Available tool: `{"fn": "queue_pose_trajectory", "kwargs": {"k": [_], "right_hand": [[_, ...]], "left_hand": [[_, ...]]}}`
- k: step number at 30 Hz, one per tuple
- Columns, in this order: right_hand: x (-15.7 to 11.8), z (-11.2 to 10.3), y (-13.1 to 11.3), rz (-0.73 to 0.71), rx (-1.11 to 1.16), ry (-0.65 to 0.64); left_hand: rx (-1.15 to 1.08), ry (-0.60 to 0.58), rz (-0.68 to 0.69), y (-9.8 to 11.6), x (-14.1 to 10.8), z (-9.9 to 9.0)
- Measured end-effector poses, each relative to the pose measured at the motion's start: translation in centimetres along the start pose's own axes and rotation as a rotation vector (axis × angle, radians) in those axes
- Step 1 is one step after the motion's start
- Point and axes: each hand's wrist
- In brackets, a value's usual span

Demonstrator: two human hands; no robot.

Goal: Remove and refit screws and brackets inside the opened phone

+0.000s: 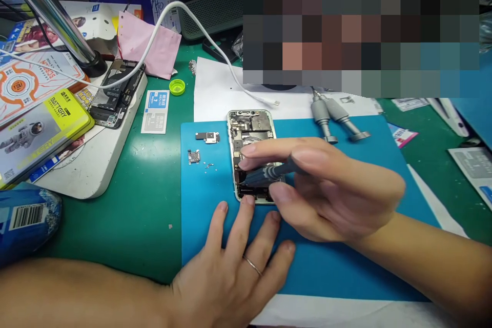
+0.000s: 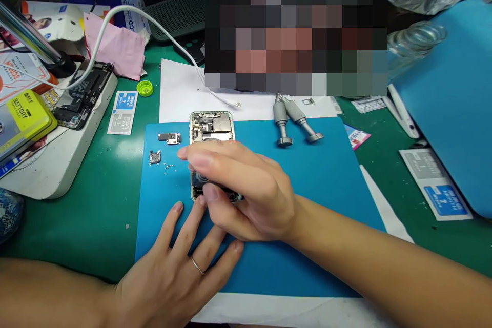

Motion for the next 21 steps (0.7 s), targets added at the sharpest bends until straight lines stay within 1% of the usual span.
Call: {"fn": "queue_pose_trajectory", "kwargs": {"k": [3, 8, 16, 19, 21], "right_hand": [[-0.1, 0.2, 0.3, 0.01, 0.028, 0.022], [-0.1, 0.5, 0.3, 0.032, -0.007, 0.073], [1.0, -0.1, -0.4, 0.036, -0.127, 0.036], [1.0, -0.1, -0.5, 0.067, -0.139, 0.052], [1.0, 0.0, -0.5, 0.067, -0.128, 0.041]], "left_hand": [[0.001, 0.015, -0.006, 0.0, 0.0, -0.1], [-0.006, 0.022, -0.012, 0.0, 0.0, -0.1], [0.008, 0.028, -0.017, 0.1, -0.1, 0.2], [0.009, 0.026, -0.016, 0.1, -0.1, 0.2], [-0.006, 0.016, -0.013, 0.0, -0.1, 0.2]]}}
Point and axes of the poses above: each hand's wrist, its own x-axis towards the middle knuckle, its own z-axis out of the palm, y = z × x, and after that the axes turned 1 degree about x, right-handed
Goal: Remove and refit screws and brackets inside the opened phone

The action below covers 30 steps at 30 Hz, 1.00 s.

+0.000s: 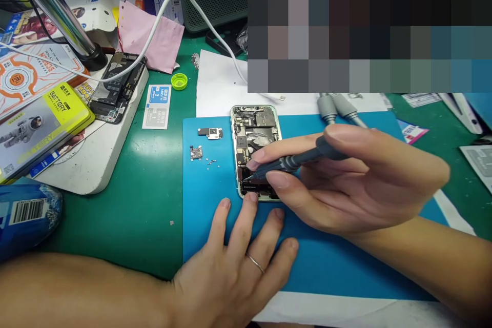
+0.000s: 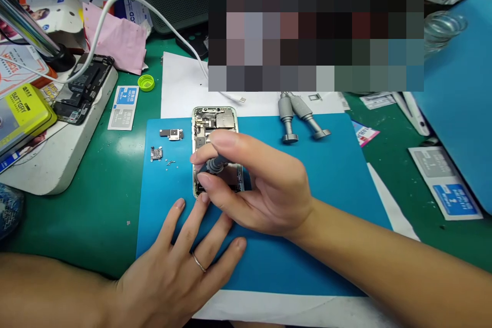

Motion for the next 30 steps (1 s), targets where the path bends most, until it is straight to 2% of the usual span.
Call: {"fn": "queue_pose_trajectory", "kwargs": {"k": [3, 7, 11, 13, 15, 17, 20, 25, 30], "right_hand": [[-0.1, 0.2, 0.2, 0.006, 0.051, 0.036], [-0.4, 0.8, 0.6, 0.016, 0.146, 0.162], [-0.9, 1.4, 0.8, 0.028, 0.227, 0.173], [-1.0, 1.6, 0.9, 0.022, 0.271, 0.191], [-1.1, 1.7, 1.0, 0.02, 0.3, 0.223], [-1.1, 1.8, 1.0, 0.03, 0.314, 0.238], [-1.0, 1.7, 0.8, 0.048, 0.326, 0.234], [-1.0, 1.3, 0.6, 0.006, 0.319, 0.197], [-0.9, 1.1, 0.3, -0.098, 0.333, 0.18]], "left_hand": [[-0.066, -0.036, 0.027, -0.2, 0.0, -0.2], [-0.104, -0.078, 0.059, -0.6, -0.1, -0.6], [-0.098, -0.091, 0.099, -1.1, 0.3, -1.4], [-0.102, -0.021, 0.156, -1.5, 0.8, -1.9], [-0.173, 0.129, 0.187, -1.9, 1.4, -2.6], [-0.285, 0.284, 0.151, -2.6, 1.9, -3.5], [-0.32, 0.391, 0.02, -4.5, 2.2, -4.3], [-0.263, 0.333, -0.183, -7.9, 2.1, -3.3], [-0.336, 0.279, -0.212, -8.1, 1.9, -1.8]]}}
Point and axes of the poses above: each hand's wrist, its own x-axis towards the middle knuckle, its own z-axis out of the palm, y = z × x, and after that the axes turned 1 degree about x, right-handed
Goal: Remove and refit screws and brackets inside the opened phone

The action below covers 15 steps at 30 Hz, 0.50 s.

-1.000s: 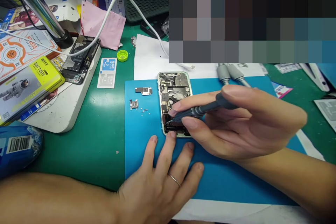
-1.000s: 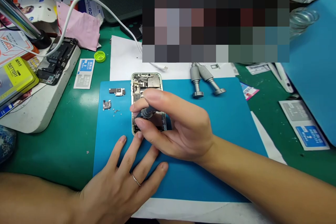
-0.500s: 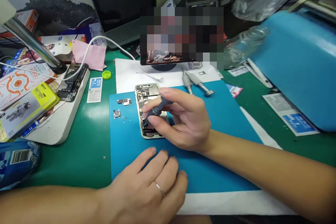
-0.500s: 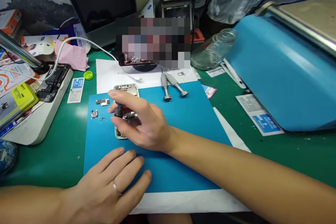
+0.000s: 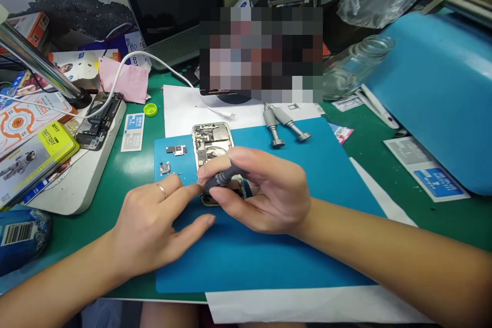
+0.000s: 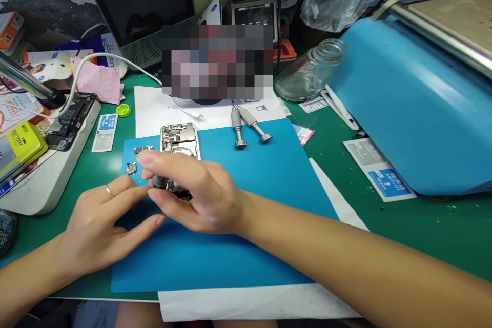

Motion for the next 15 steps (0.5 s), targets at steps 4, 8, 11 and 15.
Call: {"fn": "queue_pose_trajectory", "kwargs": {"k": [4, 8, 11, 15], "right_hand": [[0.09, -0.09, -0.15, -0.001, -0.012, -0.029], [0.0, -0.19, -0.13, 0.0, 0.002, -0.035], [-0.04, -0.18, -0.13, 0.021, 0.005, -0.033], [0.02, -0.22, -0.14, 0.037, -0.013, -0.056]], "left_hand": [[-0.03, -0.003, -0.004, 0.29, -0.23, 0.36], [-0.068, -0.009, -0.01, 0.07, -0.21, 0.52], [-0.078, -0.015, -0.015, -0.18, -0.26, 0.63], [-0.052, -0.008, -0.006, -0.25, -0.31, 0.68]]}}
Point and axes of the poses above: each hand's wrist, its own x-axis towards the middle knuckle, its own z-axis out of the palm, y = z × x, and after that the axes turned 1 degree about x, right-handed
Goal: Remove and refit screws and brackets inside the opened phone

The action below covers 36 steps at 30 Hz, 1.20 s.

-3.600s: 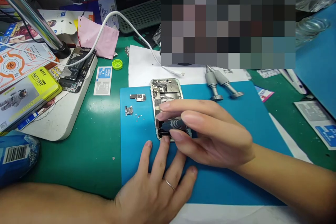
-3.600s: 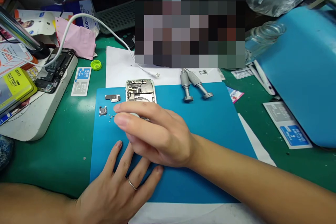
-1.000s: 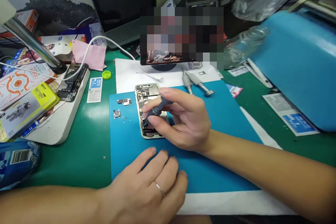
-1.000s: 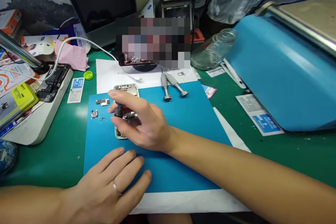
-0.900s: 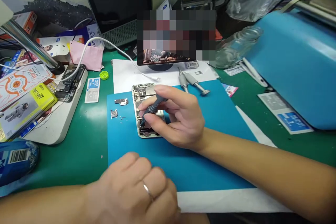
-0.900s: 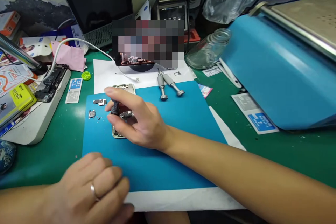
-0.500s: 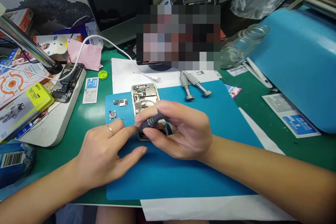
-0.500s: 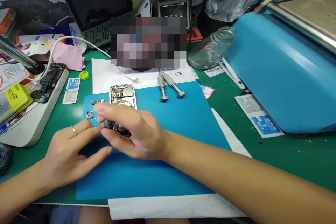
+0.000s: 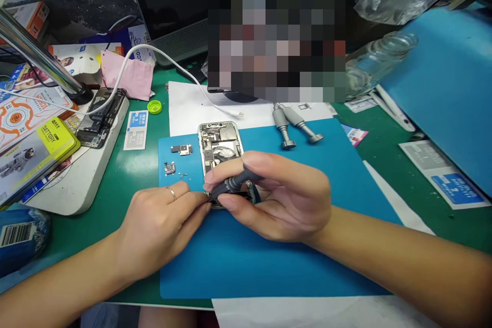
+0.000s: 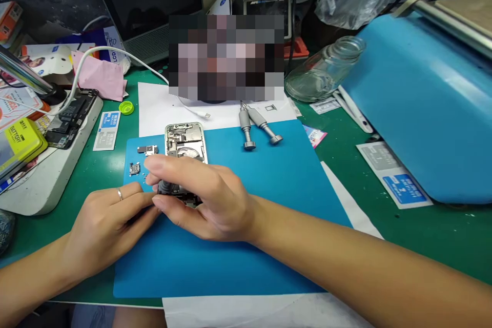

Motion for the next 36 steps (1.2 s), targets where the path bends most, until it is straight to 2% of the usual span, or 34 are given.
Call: {"fn": "queue_pose_trajectory", "kwargs": {"k": [5, 9, 16, 27, 32, 36], "right_hand": [[0.1, -0.3, 0.1, -0.005, -0.011, 0.003], [0.1, -0.4, 0.0, 0.013, -0.02, -0.001], [-0.4, -0.5, 0.1, 0.013, -0.041, -0.011], [-0.4, -0.1, 0.2, 0.06, -0.047, 0.05], [-0.5, 0.3, 0.1, 0.078, -0.047, 0.105], [-0.6, 0.3, 0.1, 0.097, -0.052, 0.098]], "left_hand": [[0.159, 0.045, 0.055, -0.2, 0.1, -0.1], [0.222, 0.034, 0.06, -0.7, 0.1, -0.2], [0.207, -0.039, 0.022, -1.0, -0.3, -0.1], [0.227, -0.037, 0.02, -0.7, 0.0, -0.2], [0.217, 0.027, 0.031, -0.5, 0.3, -0.4], [0.209, 0.085, 0.064, -0.6, 0.3, -0.5]]}}
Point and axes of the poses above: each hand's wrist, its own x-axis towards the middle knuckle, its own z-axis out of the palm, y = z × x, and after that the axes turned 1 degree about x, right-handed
